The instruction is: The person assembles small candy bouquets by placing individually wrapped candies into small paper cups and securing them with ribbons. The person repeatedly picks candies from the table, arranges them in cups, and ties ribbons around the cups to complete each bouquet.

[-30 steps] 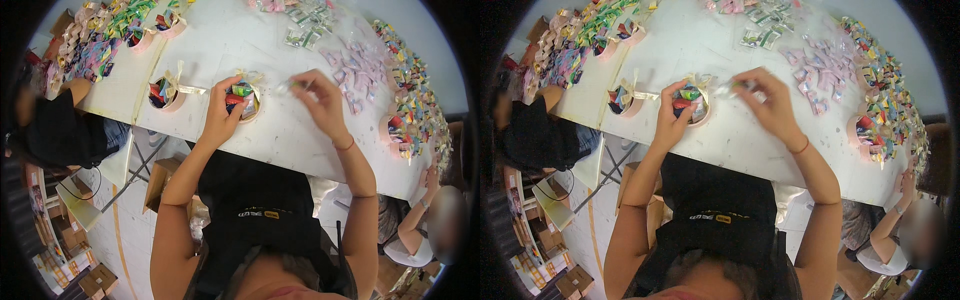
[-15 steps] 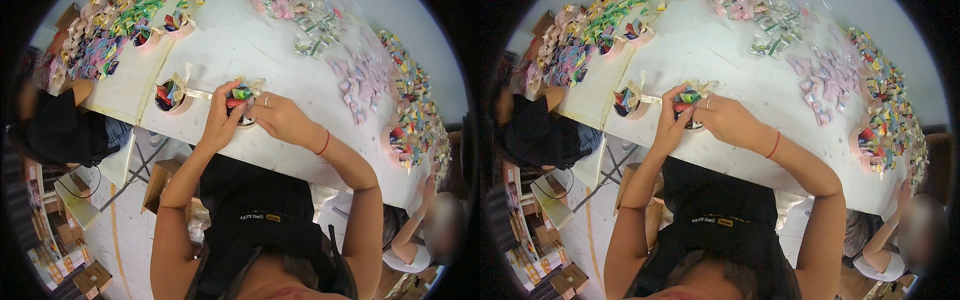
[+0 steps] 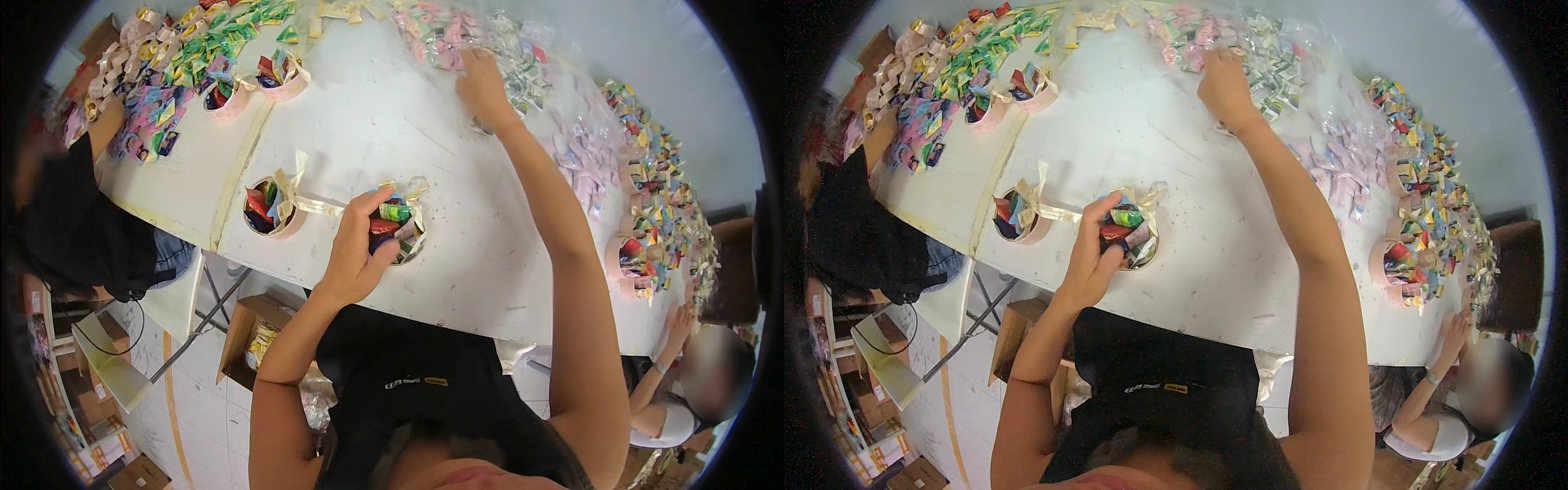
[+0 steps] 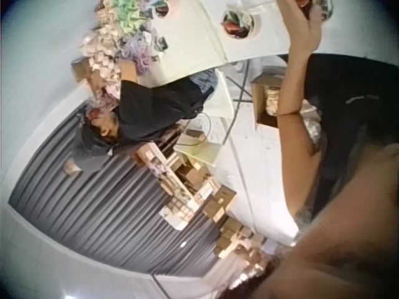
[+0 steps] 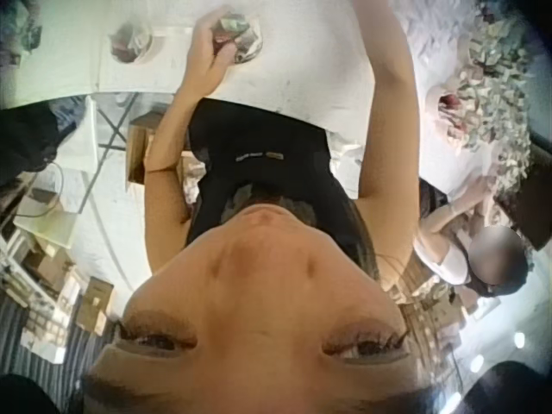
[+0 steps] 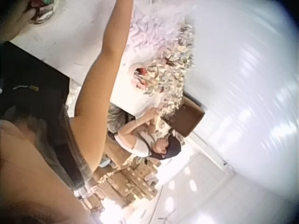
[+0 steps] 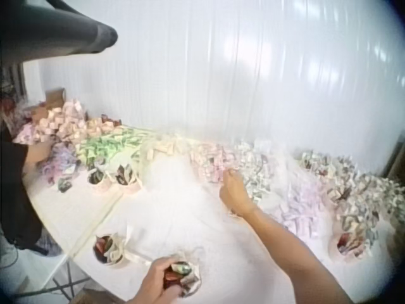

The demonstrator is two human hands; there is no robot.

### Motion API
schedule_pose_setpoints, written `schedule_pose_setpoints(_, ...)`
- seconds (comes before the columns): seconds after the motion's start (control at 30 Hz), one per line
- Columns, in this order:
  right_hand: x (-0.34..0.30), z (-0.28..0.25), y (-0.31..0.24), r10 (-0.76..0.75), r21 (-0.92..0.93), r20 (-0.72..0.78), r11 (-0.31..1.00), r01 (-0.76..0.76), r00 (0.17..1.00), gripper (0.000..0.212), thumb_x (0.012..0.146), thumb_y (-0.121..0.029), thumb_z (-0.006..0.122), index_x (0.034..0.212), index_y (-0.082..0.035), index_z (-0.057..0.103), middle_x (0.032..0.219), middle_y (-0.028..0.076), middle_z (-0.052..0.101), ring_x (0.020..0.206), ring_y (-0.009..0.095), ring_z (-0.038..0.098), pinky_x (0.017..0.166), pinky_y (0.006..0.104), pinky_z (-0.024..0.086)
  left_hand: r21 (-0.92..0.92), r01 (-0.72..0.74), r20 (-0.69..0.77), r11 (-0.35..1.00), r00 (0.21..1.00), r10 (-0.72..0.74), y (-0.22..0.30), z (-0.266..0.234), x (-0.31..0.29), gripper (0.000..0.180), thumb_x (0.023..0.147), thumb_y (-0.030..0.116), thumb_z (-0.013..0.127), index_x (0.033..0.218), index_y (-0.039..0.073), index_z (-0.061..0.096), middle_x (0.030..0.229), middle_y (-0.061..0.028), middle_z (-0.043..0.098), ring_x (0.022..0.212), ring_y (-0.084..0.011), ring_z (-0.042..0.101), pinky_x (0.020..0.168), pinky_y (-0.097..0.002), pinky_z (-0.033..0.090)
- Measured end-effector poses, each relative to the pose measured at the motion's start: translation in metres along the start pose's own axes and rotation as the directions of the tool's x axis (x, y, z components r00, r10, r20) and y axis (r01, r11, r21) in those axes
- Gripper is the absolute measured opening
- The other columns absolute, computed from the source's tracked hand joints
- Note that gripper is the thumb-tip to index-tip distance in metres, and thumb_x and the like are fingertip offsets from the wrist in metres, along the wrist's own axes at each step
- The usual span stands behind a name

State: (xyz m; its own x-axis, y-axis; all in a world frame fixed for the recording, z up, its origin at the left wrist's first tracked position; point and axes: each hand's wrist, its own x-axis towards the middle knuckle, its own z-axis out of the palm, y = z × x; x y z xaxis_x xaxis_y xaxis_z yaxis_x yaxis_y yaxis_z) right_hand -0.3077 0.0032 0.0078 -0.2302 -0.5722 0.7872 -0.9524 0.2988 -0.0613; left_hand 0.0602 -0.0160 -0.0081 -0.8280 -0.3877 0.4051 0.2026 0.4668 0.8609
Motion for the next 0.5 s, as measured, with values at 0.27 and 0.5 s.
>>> schedule_pose_setpoints(0.27,0.014,-0.007,0.002,0.113,0.053,0.308,0.989,-0.135,0.945,0.024,0.080,-0.015,0.069,0.100,-0.003,0.074,0.106,0.017,0.071,0.102,0.034,0.065,0.090,0.0407,0.052,0.090,0.027,-0.024,0.996,0.999,-0.025,0.005,0.001,-0.002,0.073,0.084,0.007,0.077,0.144,0.002,0.037,0.136,-0.0166,0.045,0.122,-0.0254,0.051,0.105,-0.0348,0.042)
schedule_pose_setpoints(0.5,-0.072,-0.174,-0.114,0.265,0.582,0.709,0.304,-0.754,0.654,0.018,0.088,0.001,0.072,0.105,-0.002,0.074,0.113,0.007,0.070,0.098,0.011,0.064,0.083,0.0251,0.053,-0.012,0.019,0.000,1.000,1.000,-0.019,0.010,0.001,-0.001,0.062,0.089,0.001,0.064,0.145,0.002,0.038,0.139,-0.0174,0.044,0.127,-0.0305,0.048,0.107,-0.0379,0.039)
